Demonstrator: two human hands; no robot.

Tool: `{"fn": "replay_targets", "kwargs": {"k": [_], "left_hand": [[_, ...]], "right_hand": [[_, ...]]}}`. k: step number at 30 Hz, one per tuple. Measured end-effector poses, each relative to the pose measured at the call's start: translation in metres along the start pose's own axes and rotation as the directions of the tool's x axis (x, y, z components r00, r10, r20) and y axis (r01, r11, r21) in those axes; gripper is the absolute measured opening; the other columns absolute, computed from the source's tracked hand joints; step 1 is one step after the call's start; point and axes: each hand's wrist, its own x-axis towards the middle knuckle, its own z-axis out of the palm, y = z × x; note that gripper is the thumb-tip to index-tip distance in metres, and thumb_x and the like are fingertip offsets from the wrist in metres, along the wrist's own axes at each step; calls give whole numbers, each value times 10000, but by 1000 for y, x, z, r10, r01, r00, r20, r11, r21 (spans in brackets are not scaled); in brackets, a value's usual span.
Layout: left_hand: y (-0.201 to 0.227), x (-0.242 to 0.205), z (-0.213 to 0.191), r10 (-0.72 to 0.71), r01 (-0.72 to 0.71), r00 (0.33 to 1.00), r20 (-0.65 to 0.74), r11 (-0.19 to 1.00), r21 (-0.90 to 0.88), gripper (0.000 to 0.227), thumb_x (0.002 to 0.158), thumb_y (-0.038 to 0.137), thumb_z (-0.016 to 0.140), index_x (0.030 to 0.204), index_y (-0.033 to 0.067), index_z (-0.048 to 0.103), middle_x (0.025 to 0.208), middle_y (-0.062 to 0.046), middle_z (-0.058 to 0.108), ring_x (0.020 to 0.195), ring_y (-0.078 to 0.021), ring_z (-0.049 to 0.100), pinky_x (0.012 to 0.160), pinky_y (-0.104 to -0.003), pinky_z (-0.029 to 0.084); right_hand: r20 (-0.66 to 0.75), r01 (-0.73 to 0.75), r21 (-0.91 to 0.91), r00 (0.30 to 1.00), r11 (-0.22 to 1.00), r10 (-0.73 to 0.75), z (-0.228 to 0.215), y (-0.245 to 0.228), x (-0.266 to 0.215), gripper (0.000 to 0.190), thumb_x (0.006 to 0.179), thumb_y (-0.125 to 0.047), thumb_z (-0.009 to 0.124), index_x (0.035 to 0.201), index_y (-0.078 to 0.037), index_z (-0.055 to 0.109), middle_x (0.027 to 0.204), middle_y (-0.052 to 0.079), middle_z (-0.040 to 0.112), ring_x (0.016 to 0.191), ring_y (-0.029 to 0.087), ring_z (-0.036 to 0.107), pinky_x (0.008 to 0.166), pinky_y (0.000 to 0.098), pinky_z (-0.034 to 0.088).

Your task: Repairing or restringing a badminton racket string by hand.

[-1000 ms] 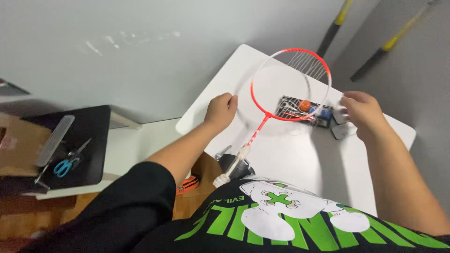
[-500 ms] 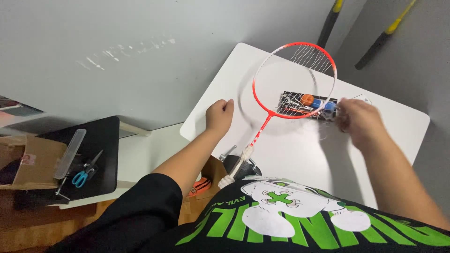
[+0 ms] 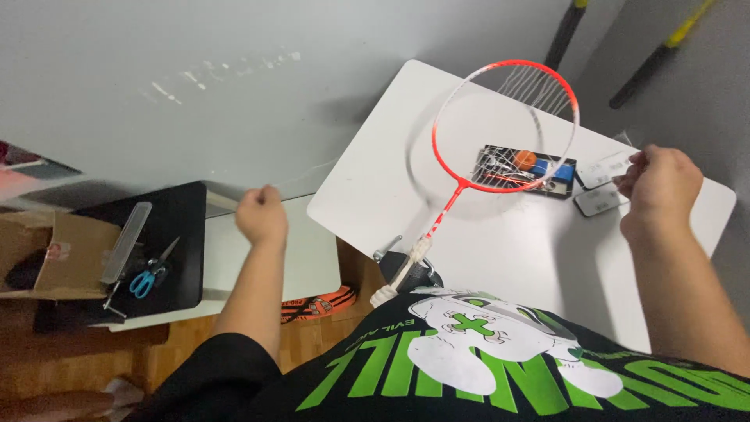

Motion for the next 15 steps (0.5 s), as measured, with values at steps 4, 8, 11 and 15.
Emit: {"fn": "replay_targets", "kwargs": {"k": [4, 8, 11, 15], "left_hand": [[-55, 21, -25, -157, 130, 976, -148, 976, -177, 278, 891, 296, 671, 858, 24, 715, 794, -124, 736, 749, -279, 675, 695, -415, 535], [-80, 44, -66, -566, 377, 792, -230, 749, -544, 286, 874, 264, 608, 890, -1, 713, 889, -156, 758, 754, -276, 711, 690, -423, 548], [-84, 54, -103, -818, 481, 576, -10, 348, -805, 300, 865, 276, 532, 998, 61, 694, 1026, -112, 745, 838, -269, 706, 714, -421, 563], [-172, 73, -121, -743, 382, 669, 27, 311, -870, 357, 915, 277, 457, 1131, 111, 688, 1167, -58, 708, 949, -205, 663, 759, -344, 532]], "right_hand": [[5, 444, -507, 859, 739, -512, 36, -23, -52, 174, 1010, -93, 633, 1155, 4, 630, 1116, 160, 610, 979, 257, 605, 798, 405, 500], [491, 823, -516, 512, 238, -705, 105, -70, -129, 410, 932, -109, 699, 1313, -48, 564, 1542, 185, 394, 1235, 335, 561, 942, 413, 545], [662, 852, -98, 442, 514, -606, 156, -81, -155, 437, 971, -94, 656, 1380, 1, 534, 1590, 283, 394, 1249, 431, 568, 927, 430, 554], [844, 948, -188, 291, 258, -451, 228, -68, -162, 538, 935, -294, 647, 1367, 4, 530, 1316, 263, 628, 1019, 445, 657, 853, 545, 520]]}}
